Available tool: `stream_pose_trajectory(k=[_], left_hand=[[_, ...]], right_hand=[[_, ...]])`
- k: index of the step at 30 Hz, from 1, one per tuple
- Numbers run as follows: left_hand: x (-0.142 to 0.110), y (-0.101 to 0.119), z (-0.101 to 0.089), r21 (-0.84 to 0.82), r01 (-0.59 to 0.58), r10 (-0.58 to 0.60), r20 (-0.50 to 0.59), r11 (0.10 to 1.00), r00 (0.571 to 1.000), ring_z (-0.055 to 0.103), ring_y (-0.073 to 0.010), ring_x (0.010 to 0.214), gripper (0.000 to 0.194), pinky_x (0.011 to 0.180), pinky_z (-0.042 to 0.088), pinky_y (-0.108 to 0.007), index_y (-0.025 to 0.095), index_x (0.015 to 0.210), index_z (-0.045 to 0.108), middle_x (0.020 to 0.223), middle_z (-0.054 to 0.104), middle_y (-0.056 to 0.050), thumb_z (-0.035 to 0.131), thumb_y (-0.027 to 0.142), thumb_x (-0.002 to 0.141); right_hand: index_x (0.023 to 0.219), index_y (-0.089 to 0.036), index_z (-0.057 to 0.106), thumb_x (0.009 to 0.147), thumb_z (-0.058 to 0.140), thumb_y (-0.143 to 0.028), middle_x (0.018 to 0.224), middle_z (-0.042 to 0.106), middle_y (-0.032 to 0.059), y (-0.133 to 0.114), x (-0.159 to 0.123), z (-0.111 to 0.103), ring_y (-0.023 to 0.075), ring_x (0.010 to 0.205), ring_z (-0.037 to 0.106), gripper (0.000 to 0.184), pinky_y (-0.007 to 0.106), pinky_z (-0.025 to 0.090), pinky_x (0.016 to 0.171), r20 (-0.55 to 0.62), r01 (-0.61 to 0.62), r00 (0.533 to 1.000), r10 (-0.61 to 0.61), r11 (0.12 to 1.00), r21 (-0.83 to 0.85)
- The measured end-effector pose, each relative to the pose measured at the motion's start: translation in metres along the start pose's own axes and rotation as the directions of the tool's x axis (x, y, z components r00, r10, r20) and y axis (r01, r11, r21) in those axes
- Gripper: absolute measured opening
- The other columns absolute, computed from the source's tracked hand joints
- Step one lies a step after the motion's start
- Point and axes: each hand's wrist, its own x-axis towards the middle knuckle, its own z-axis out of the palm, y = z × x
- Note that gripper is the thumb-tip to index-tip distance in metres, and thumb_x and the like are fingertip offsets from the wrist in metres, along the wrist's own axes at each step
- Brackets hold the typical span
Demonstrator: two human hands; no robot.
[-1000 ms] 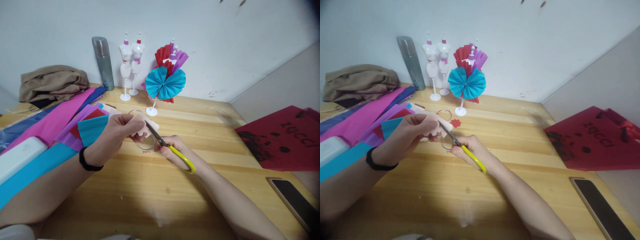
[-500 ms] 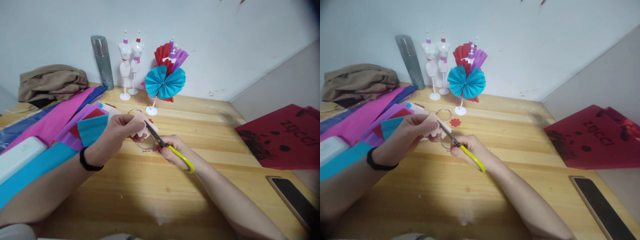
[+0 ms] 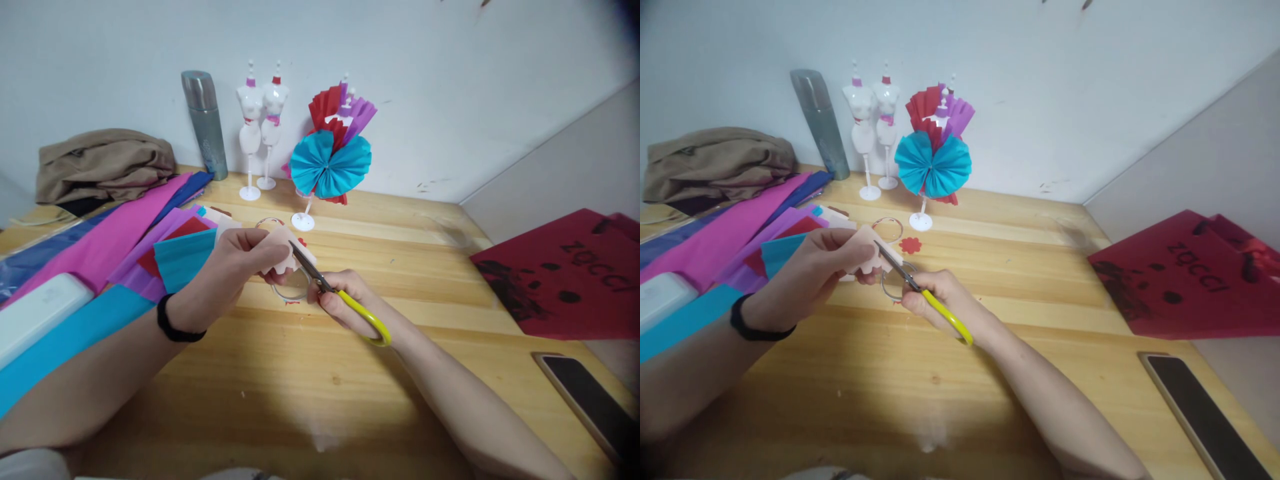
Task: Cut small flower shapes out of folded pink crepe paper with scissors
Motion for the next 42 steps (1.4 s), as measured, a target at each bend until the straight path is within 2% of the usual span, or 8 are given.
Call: stream_pose_trajectory(k=[8, 16, 32, 42], left_hand=[[-0.0017, 0.0022, -0.0005, 0.014, -0.002, 0.002, 0.007, 1.000, 1.000, 0.052, -0.0105, 0.057, 0.026, 0.056, 0.044, -0.022, 0.015, 0.058, 0.065, 0.060, 0.061, -0.001, 0.067, 0.028, 0.080], [0.0010, -0.0006, -0.0055, -0.022, 0.001, 0.000, 0.041, 1.000, 0.999, 0.054, -0.0099, 0.058, 0.028, 0.057, 0.045, -0.021, 0.017, 0.059, 0.065, 0.061, 0.061, 0.000, 0.066, 0.029, 0.084], [-0.0006, 0.0033, -0.0042, 0.027, 0.019, -0.019, 0.021, 0.999, 1.000, 0.054, -0.0099, 0.057, 0.025, 0.057, 0.045, -0.022, 0.017, 0.058, 0.064, 0.061, 0.061, 0.001, 0.067, 0.029, 0.080], [-0.0001, 0.0048, -0.0061, 0.050, 0.029, -0.030, 0.021, 0.998, 0.999, 0.054, -0.0097, 0.056, 0.019, 0.056, 0.046, -0.021, 0.016, 0.061, 0.067, 0.061, 0.062, 0.001, 0.068, 0.027, 0.076]], right_hand=[[0.071, -0.016, 0.055, 0.093, 0.050, -0.059, 0.057, 0.037, -0.0050, 0.0034, -0.0001, -0.0011, 0.0085, 0.052, 0.032, 0.049, 0.022, 0.030, 0.050, 0.005, 0.013, 1.000, -0.013, 1.000, -0.017], [0.070, -0.016, 0.053, 0.093, 0.049, -0.062, 0.058, 0.039, -0.0043, -0.0003, 0.0001, -0.0020, 0.0093, 0.054, 0.036, 0.051, 0.022, 0.031, 0.051, 0.010, 0.012, 1.000, -0.012, 1.000, 0.019], [0.070, -0.017, 0.054, 0.085, 0.063, -0.057, 0.060, 0.040, -0.0048, -0.0010, 0.0004, -0.0048, 0.0084, 0.053, 0.031, 0.044, 0.022, 0.030, 0.050, 0.043, -0.039, 0.998, 0.037, 0.998, 0.039], [0.074, -0.016, 0.056, 0.087, 0.059, -0.058, 0.063, 0.044, -0.0029, -0.0013, -0.0003, -0.0075, 0.0093, 0.056, 0.032, 0.045, 0.022, 0.030, 0.051, 0.061, -0.051, 0.997, 0.053, 0.998, -0.035]])
